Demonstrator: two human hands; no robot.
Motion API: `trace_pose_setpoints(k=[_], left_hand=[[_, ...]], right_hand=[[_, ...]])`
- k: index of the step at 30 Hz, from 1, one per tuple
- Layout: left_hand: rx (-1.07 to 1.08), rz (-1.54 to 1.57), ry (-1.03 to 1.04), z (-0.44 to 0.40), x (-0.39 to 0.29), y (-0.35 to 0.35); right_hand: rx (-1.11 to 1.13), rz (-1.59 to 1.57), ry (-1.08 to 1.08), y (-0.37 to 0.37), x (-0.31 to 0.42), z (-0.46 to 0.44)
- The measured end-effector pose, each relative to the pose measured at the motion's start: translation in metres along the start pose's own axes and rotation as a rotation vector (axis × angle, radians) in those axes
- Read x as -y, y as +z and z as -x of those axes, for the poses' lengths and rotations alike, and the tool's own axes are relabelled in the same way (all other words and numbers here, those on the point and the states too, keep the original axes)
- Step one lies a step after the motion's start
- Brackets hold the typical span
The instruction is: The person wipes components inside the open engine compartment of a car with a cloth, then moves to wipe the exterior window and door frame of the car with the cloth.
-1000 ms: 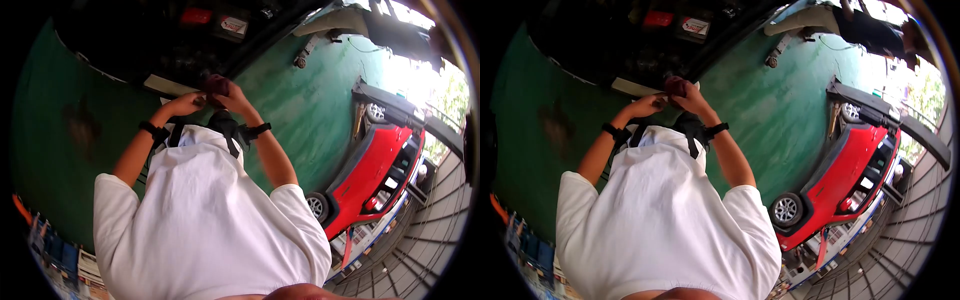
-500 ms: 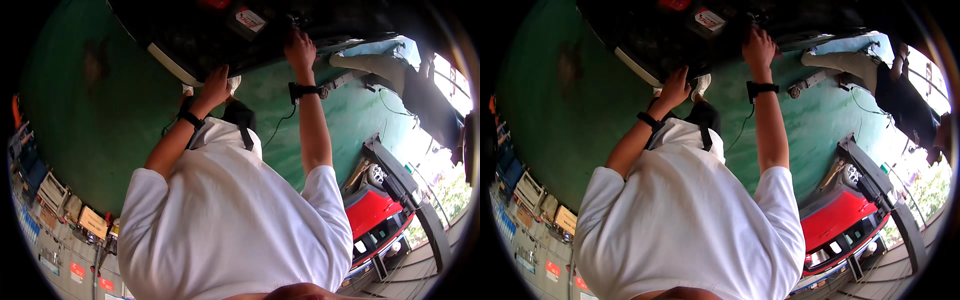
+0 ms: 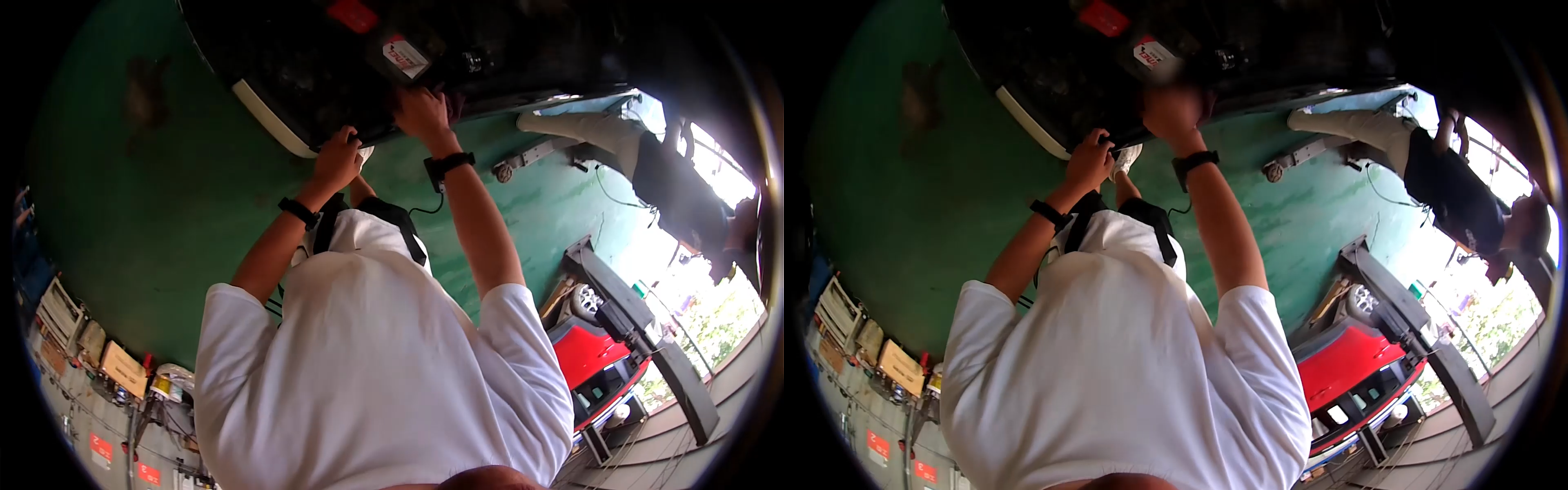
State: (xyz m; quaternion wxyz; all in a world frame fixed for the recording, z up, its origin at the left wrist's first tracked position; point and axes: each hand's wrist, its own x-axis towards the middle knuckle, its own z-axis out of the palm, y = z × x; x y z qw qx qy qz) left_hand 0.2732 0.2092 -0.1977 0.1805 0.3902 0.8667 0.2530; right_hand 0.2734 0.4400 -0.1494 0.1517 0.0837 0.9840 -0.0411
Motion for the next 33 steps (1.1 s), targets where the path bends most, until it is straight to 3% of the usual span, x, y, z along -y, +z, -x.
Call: trace_pose_setpoints(k=[4,6,8,9,14,16,19,20,22,24,25,28,29,30,33], left_hand=[[-0.006,0.261,0.017,-0.007,0.015,-0.024],[0.332,0.548,-0.142,-0.014,0.012,-0.054],[0.289,0.626,-0.08,-0.008,-0.001,-0.079],[0.359,0.826,0.013,-0.007,-0.018,-0.106],[0.651,1.454,0.385,0.012,-0.094,-0.214],[0.728,1.586,0.491,0.019,-0.113,-0.238],[0.787,1.719,0.624,0.031,-0.143,-0.263],[0.796,1.748,0.666,0.035,-0.152,-0.27],[0.792,1.799,0.742,0.038,-0.166,-0.284],[0.762,1.82,0.798,0.041,-0.176,-0.293],[0.739,1.827,0.819,0.043,-0.181,-0.297],[0.637,1.849,0.839,0.052,-0.196,-0.307],[0.328,1.868,0.878,0.054,-0.205,-0.304],[0.228,1.839,0.889,0.056,-0.207,-0.304],[0.196,1.732,0.87,0.057,-0.204,-0.305]], right_hand=[[0.235,-0.066,0.139,-0.019,-0.045,0.001],[-0.369,0.197,-0.053,-0.012,-0.071,0.006],[-0.4,0.223,-0.06,-0.004,-0.079,0.003],[-0.438,0.247,-0.057,0.003,-0.077,0.003],[-0.32,0.166,-0.087,0.019,-0.031,0.004],[-0.047,0.177,-0.049,0.029,-0.018,-0.004],[0.046,0.061,0.046,0.04,-0.067,-0.014],[-0.033,0.11,0.035,0.002,-0.059,-0.007],[0.011,0.078,0.139,-0.004,-0.08,0.0],[-0.212,0.235,0.244,-0.016,-0.083,0.008],[-0.102,0.159,0.305,-0.02,-0.082,0.009],[-0.156,0.005,0.277,-0.008,-0.057,0.01],[-0.159,0.007,0.27,0.006,-0.051,0.005],[-0.145,-0.068,0.226,0.027,-0.048,-0.003],[-0.102,-0.083,0.143,0.038,-0.04,0.001]])
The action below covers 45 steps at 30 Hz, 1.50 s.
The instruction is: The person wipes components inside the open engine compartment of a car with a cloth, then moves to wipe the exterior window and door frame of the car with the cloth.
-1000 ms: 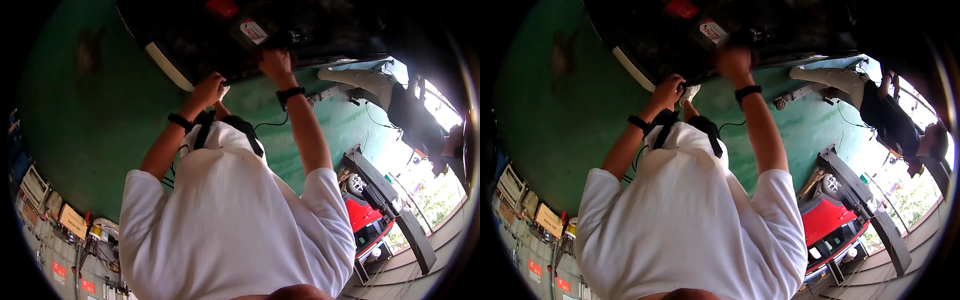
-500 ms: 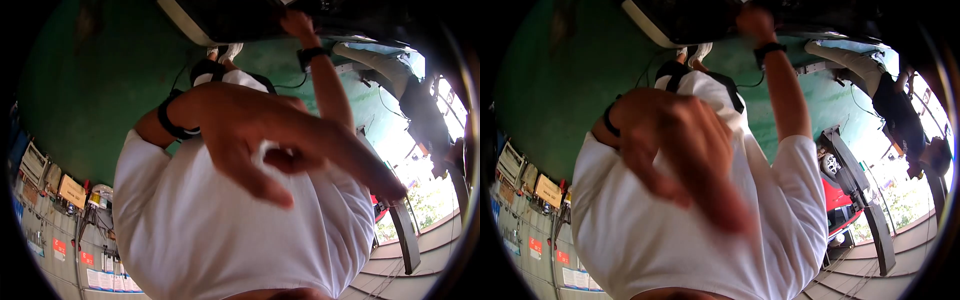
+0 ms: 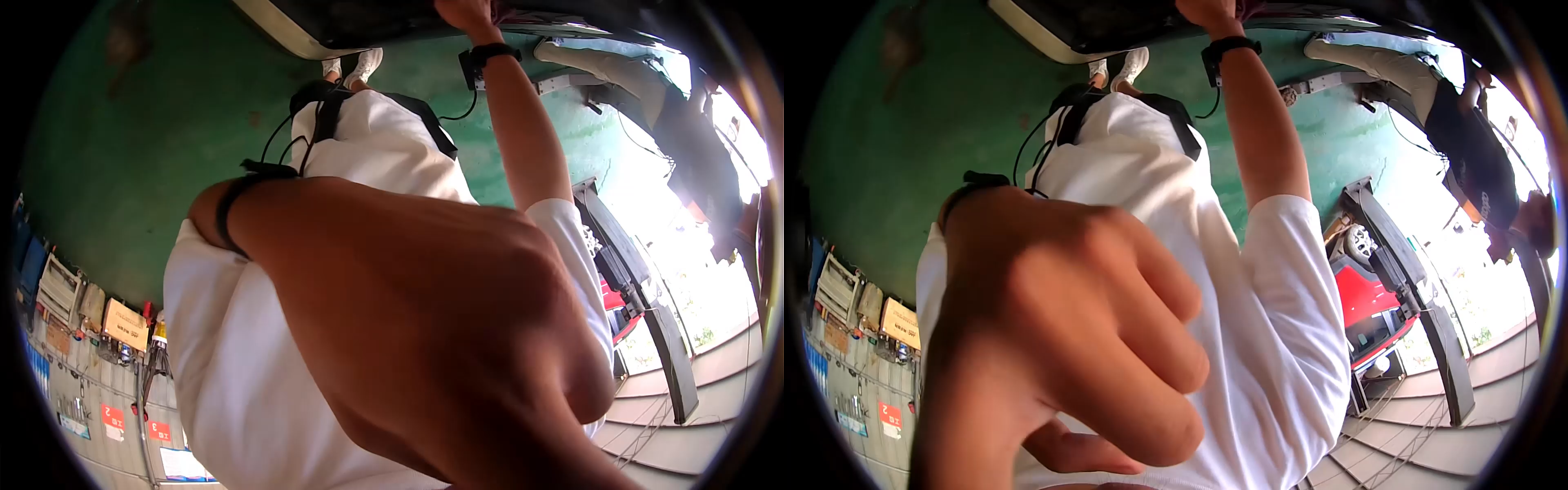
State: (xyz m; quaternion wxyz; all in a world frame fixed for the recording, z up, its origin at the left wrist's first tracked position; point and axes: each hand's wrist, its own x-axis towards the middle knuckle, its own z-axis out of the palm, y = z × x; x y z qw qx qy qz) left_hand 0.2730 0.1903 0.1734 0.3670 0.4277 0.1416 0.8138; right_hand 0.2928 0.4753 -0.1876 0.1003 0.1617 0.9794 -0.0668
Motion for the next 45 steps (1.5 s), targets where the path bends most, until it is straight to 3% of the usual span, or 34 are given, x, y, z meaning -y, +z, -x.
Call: trace_pose_setpoints(k=[2,8,13,16,18,20,22,24,27,29,33,35,38,40,41,42,43,44,45], left_hand=[[-0.002,-0.063,-0.023,0.0,-0.002,-0.006],[-0.016,-0.191,-0.085,0.008,-0.018,-0.016],[-0.009,-0.397,-0.118,0.015,-0.017,-0.032],[0.126,-0.775,-0.135,0.027,0.005,-0.067],[0.186,-1.003,-0.275,0.041,0.021,-0.104],[0.145,-1.084,-0.64,0.058,0.041,-0.136],[0.131,-1.167,-0.836,0.088,0.068,-0.173],[0.059,-1.184,-0.932,0.115,0.091,-0.197],[-0.046,-1.185,-0.964,0.146,0.126,-0.224],[-0.054,-1.246,-0.95,0.158,0.147,-0.232],[-0.102,-1.44,-0.783,0.17,0.192,-0.248],[-0.115,-1.522,-0.864,0.168,0.206,-0.247],[-0.09,-1.599,-0.927,0.168,0.222,-0.251],[-0.08,-1.628,-0.992,0.165,0.228,-0.253],[-0.11,-1.618,-1.005,0.161,0.227,-0.252],[-0.143,-1.609,-1.014,0.158,0.228,-0.251],[-0.145,-1.615,-1.018,0.156,0.227,-0.249],[-0.165,-1.62,-1.033,0.154,0.227,-0.248],[-0.186,-1.624,-1.052,0.152,0.226,-0.247]], right_hand=[[0.005,0.034,-0.07,-0.008,0.004,-0.007],[0.119,0.201,0.27,-0.073,-0.042,-0.005],[-0.011,0.192,0.173,-0.043,-0.014,0.0],[0.05,0.073,0.0,0.008,0.0,-0.003],[0.19,0.068,0.061,-0.018,0.028,-0.005],[0.161,0.015,0.074,-0.018,0.015,-0.005],[0.139,-0.042,0.088,-0.027,0.0,-0.008],[0.119,0.13,0.127,-0.044,-0.017,-0.006],[0.195,0.185,0.235,-0.065,-0.041,-0.012],[0.118,0.282,0.186,-0.053,-0.043,-0.012],[0.107,0.224,0.15,-0.042,-0.004,-0.014],[0.219,0.048,0.009,-0.031,0.004,-0.011],[0.29,0.065,-0.07,-0.056,-0.012,-0.018],[0.256,0.141,-0.093,-0.082,-0.059,-0.026],[0.034,0.14,0.015,-0.093,-0.083,-0.029],[0.196,0.294,0.05,-0.098,-0.118,-0.041],[0.1,0.369,0.018,-0.103,-0.148,-0.042],[-0.003,0.443,-0.019,-0.105,-0.18,-0.045],[-0.43,0.426,-0.322,-0.094,-0.217,-0.049]])
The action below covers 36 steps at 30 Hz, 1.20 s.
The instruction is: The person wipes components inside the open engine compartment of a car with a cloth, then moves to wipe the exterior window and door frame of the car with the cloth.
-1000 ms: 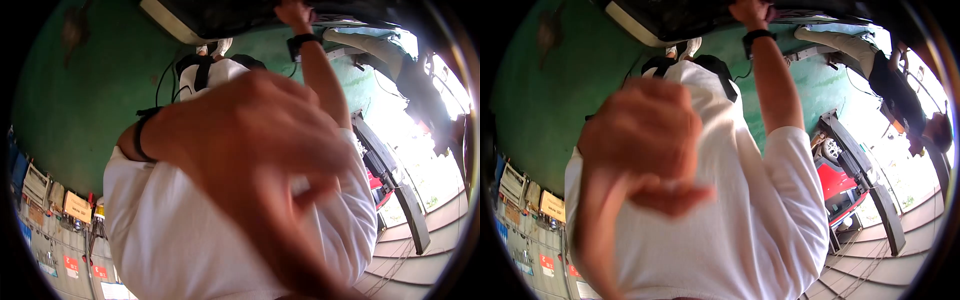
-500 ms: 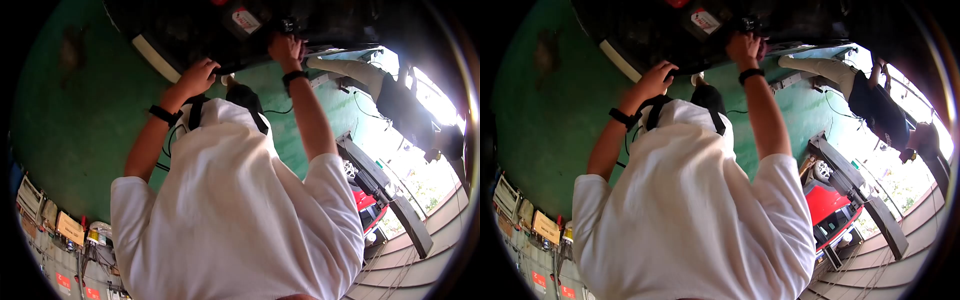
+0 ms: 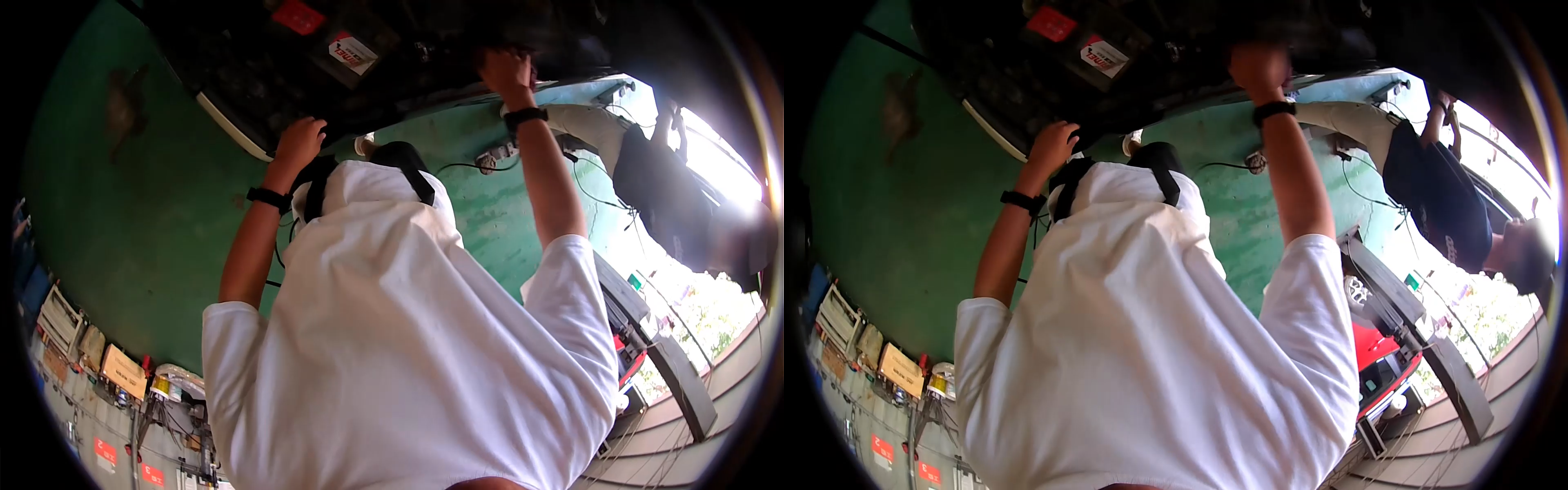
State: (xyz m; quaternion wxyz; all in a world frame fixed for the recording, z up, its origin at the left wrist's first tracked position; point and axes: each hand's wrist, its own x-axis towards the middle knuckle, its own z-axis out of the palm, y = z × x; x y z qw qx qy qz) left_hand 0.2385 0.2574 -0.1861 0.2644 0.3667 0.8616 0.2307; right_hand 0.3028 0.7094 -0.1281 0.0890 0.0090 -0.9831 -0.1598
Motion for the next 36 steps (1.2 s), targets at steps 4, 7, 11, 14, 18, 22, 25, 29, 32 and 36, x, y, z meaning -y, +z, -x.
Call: trace_pose_setpoints(k=[4,7,11,14,18,22,25,29,32,36], left_hand=[[-0.003,0.018,-0.075,-0.001,-0.011,0.0],[-0.015,0.011,-0.087,0.002,-0.007,0.005],[-0.001,0.011,-0.14,0.0,-0.008,0.004],[0.003,0.008,-0.14,0.0,-0.007,0.004],[0.036,0.008,-0.176,-0.002,-0.004,0.005],[0.065,0.043,-0.22,-0.001,-0.009,0.003],[-0.022,0.036,-0.2,0.003,-0.008,0.011],[-0.036,0.01,-0.251,0.005,-0.009,0.012],[-0.011,0.005,-0.33,0.001,-0.015,0.006],[-0.037,0.019,-0.312,0.004,-0.009,0.013]], right_hand=[[-0.048,-0.092,0.017,0.0,-0.001,0.005],[0.267,-0.099,0.081,-0.029,0.025,-0.009],[0.498,-0.115,0.057,-0.007,0.061,0.004],[0.38,-0.237,-0.002,-0.013,0.101,-0.005],[0.584,-0.455,0.051,-0.039,0.104,-0.008],[0.646,-0.421,0.235,-0.017,0.017,0.003],[0.608,-0.336,0.259,-0.009,-0.017,0.005],[0.606,-0.327,0.158,-0.008,0.014,0.002],[0.574,-0.448,0.002,-0.026,0.062,-0.008],[0.394,-0.507,-0.027,-0.024,0.09,-0.006]])
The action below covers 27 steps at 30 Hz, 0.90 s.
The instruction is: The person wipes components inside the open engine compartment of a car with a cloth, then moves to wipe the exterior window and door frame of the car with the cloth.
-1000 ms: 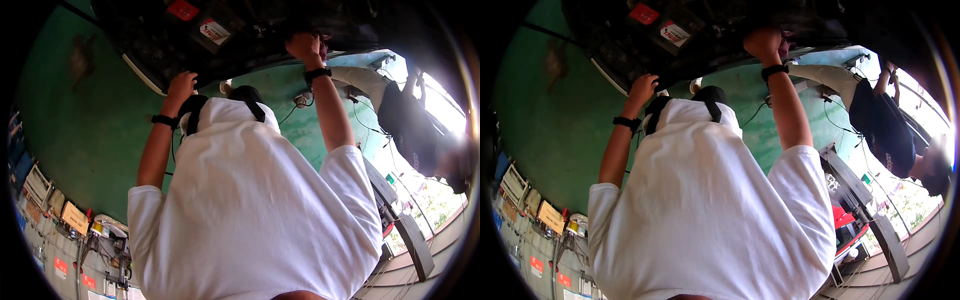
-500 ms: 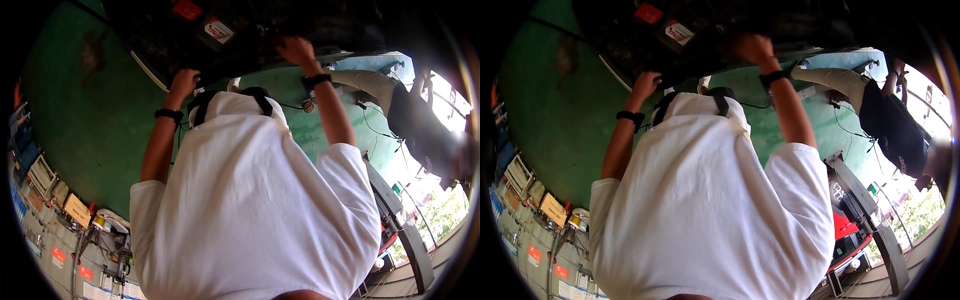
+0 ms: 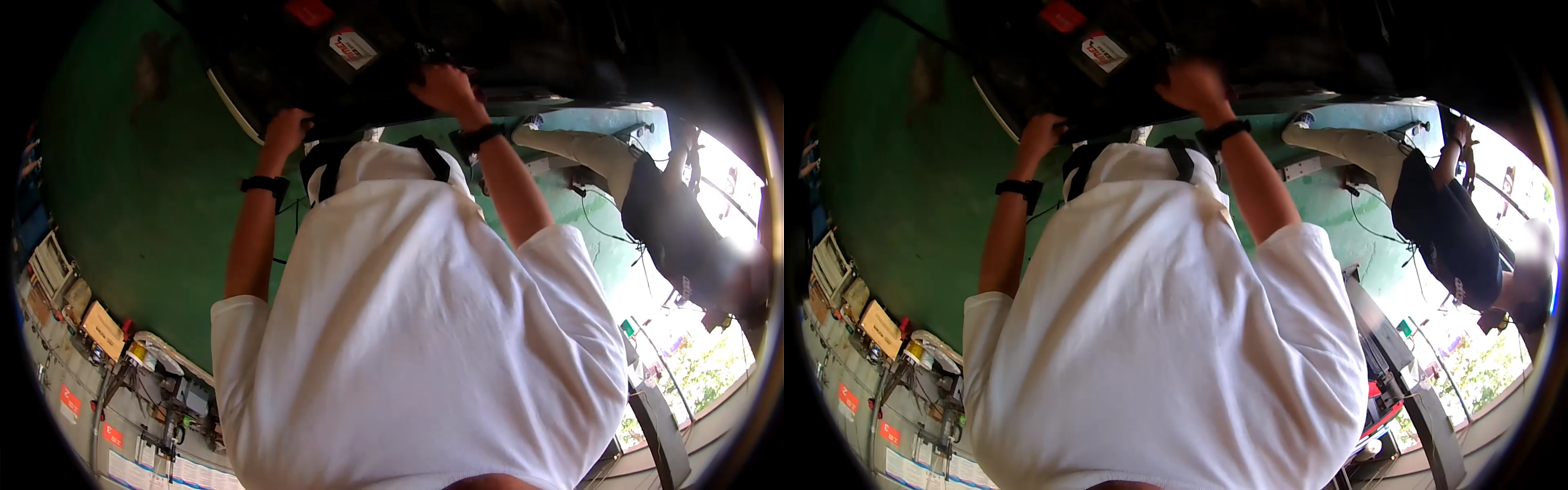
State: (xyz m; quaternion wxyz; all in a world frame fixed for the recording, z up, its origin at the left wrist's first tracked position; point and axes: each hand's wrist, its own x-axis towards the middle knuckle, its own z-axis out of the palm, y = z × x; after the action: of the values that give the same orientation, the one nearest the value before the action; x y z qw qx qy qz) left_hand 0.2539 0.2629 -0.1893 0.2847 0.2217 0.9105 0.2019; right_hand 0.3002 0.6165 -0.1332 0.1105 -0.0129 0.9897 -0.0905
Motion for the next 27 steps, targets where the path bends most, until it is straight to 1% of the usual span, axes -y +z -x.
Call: trace_pose_setpoints(k=[2,4,6,8,9,11,13,14,15,18,19,20,22,23,24,25,26,27], left_hand=[[-0.019,0.03,-0.002,0.007,-0.006,-0.004],[-0.047,0.056,-0.016,0.011,-0.006,-0.003],[-0.035,0.066,-0.006,0.01,-0.001,-0.001],[-0.046,0.058,0.004,0.011,0.002,0.0],[-0.061,0.052,0.023,0.009,0.002,0.001],[-0.052,0.05,0.041,0.006,0.006,0.003],[-0.045,0.048,0.067,0.004,0.006,0.001],[-0.001,0.041,0.044,0.003,0.005,-0.001],[0.044,0.033,0.018,0.003,0.004,-0.002],[0.007,0.054,0.073,0.003,0.011,0.0],[-0.003,0.05,0.085,0.004,0.008,-0.001],[0.0,0.046,0.085,0.005,0.006,-0.003],[-0.005,0.03,0.096,0.005,0.005,-0.006],[0.002,0.026,0.099,0.005,0.005,-0.005],[0.011,0.019,0.101,0.006,0.007,-0.004],[-0.023,0.042,0.132,0.006,0.009,-0.003],[-0.02,0.03,0.149,0.007,0.011,-0.004],[-0.009,0.029,0.137,0.005,0.01,-0.005]], right_hand=[[0.205,-0.23,0.26,-0.039,-0.011,0.002],[0.129,-0.064,0.314,-0.051,-0.06,0.001],[0.058,0.081,0.495,-0.067,-0.118,0.004],[-0.02,0.155,0.477,-0.068,-0.187,0.016],[-0.024,0.153,0.479,-0.064,-0.205,0.024],[-0.028,0.255,0.501,-0.052,-0.227,0.038],[-0.003,0.265,0.545,-0.043,-0.216,0.032],[0.028,0.273,0.583,-0.041,-0.211,0.03],[-0.025,0.306,0.512,-0.036,-0.207,0.029],[-0.002,0.268,0.491,-0.038,-0.19,0.032],[-0.056,0.259,0.443,-0.036,-0.18,0.032],[-0.072,0.261,0.449,-0.034,-0.169,0.032],[-0.194,0.204,0.345,-0.027,-0.141,0.032],[-0.202,0.198,0.356,-0.014,-0.131,0.028],[-0.219,0.106,0.376,0.003,-0.122,0.023],[-0.238,0.015,0.397,0.007,-0.107,0.017],[-0.249,0.013,0.414,0.009,-0.096,0.013],[-0.213,-0.004,0.492,-0.005,-0.078,0.012]])
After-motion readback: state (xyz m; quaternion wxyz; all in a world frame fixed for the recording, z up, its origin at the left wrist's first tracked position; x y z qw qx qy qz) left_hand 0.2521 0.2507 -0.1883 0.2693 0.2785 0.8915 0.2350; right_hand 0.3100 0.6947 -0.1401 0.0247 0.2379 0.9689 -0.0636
